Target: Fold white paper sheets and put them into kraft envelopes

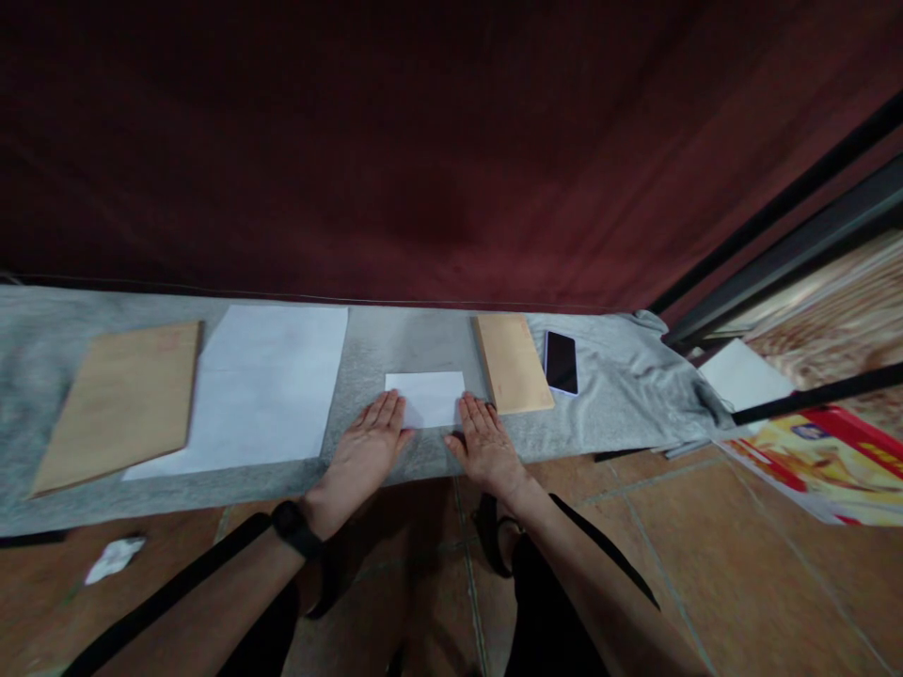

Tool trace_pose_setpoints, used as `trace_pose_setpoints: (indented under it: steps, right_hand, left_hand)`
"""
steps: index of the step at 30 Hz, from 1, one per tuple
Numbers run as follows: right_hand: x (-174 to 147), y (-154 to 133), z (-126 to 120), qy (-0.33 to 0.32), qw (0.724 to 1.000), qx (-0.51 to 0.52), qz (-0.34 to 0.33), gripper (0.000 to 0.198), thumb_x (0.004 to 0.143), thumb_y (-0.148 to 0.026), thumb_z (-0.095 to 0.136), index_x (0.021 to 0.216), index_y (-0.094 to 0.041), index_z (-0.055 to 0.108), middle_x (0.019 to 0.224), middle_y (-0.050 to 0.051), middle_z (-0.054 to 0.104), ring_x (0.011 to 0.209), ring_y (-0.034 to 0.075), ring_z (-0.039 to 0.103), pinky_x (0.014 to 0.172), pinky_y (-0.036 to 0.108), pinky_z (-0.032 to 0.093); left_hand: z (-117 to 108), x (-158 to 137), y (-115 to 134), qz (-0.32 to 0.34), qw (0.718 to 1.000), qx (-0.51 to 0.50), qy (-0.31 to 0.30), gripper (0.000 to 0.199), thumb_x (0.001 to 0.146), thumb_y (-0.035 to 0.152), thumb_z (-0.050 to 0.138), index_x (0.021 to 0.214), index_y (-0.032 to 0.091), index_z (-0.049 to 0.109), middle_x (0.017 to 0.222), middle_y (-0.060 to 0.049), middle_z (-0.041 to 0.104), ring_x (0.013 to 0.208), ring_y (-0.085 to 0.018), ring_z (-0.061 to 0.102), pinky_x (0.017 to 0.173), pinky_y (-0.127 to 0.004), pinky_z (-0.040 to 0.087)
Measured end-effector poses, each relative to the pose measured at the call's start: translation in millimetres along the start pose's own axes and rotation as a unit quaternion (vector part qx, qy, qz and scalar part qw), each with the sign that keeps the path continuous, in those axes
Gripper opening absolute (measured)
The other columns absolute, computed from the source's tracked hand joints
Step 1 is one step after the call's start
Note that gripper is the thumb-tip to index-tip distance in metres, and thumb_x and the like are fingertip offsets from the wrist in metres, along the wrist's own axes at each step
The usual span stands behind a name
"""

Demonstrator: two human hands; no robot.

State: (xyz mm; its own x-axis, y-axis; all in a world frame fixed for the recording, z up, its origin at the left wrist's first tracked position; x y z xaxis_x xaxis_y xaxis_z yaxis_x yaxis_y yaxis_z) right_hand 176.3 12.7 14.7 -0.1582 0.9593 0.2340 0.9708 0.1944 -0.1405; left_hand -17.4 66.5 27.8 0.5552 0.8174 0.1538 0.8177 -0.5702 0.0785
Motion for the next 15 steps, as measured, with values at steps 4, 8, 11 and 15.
trace_pose_setpoints:
  steps: [4,8,11,15]
  right_hand:
    - [5.8,-1.8,-4.6,-0.011,1.0,0.01,0.009,0.062,0.102,-0.041,0.049,0.151,-0.004,0.041,0.156,0.02,0.042,0.146,0.031,0.038,0.121,0.05,0.031]
    - [12.1,-8.8,-10.1,-0.023,0.999,0.02,-0.012,0.054,0.101,-0.033,0.048,0.148,-0.006,0.046,0.155,0.017,0.045,0.145,0.029,0.04,0.122,0.048,0.029]
    - [16.0,-14.4,-12.9,-0.024,0.999,0.031,-0.018,0.049,0.1,-0.028,0.048,0.146,-0.01,0.05,0.152,0.014,0.05,0.143,0.026,0.044,0.122,0.046,0.03]
    - [22.0,-16.4,-15.0,-0.02,0.999,0.032,-0.01,0.046,0.1,-0.024,0.047,0.144,-0.013,0.053,0.15,0.012,0.053,0.139,0.025,0.049,0.119,0.044,0.034]
  left_hand:
    - [-2.5,4.1,4.7,0.011,0.998,0.034,-0.049,0.044,0.098,0.018,0.04,0.138,0.008,0.056,0.149,-0.02,0.051,0.139,-0.028,0.05,0.113,-0.043,0.042]
    - [-6.7,7.0,14.9,0.049,0.993,0.054,-0.095,0.053,0.089,0.0,0.038,0.137,0.009,0.057,0.149,-0.019,0.053,0.138,-0.026,0.051,0.111,-0.041,0.045]
    - [-15.8,11.0,16.7,0.037,0.994,0.042,-0.095,0.052,0.086,-0.002,0.04,0.132,0.011,0.061,0.143,-0.018,0.059,0.132,-0.026,0.057,0.107,-0.039,0.048]
    - [-28.1,13.4,17.4,0.022,0.998,0.015,-0.053,0.045,0.087,0.0,0.044,0.125,0.012,0.065,0.131,-0.017,0.067,0.12,-0.028,0.065,0.097,-0.04,0.053]
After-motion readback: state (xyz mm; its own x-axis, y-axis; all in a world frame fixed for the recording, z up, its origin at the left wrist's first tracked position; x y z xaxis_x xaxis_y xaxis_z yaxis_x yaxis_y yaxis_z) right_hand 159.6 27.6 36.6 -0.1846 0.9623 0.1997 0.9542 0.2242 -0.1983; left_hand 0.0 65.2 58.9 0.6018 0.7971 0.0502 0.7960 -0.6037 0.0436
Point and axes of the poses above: each hand's wrist, its own x-axis towards the middle knuckle, its own z-axis out of the palm, y = z × x, the point moved 4 cm from there along x, towards the middle knuckle
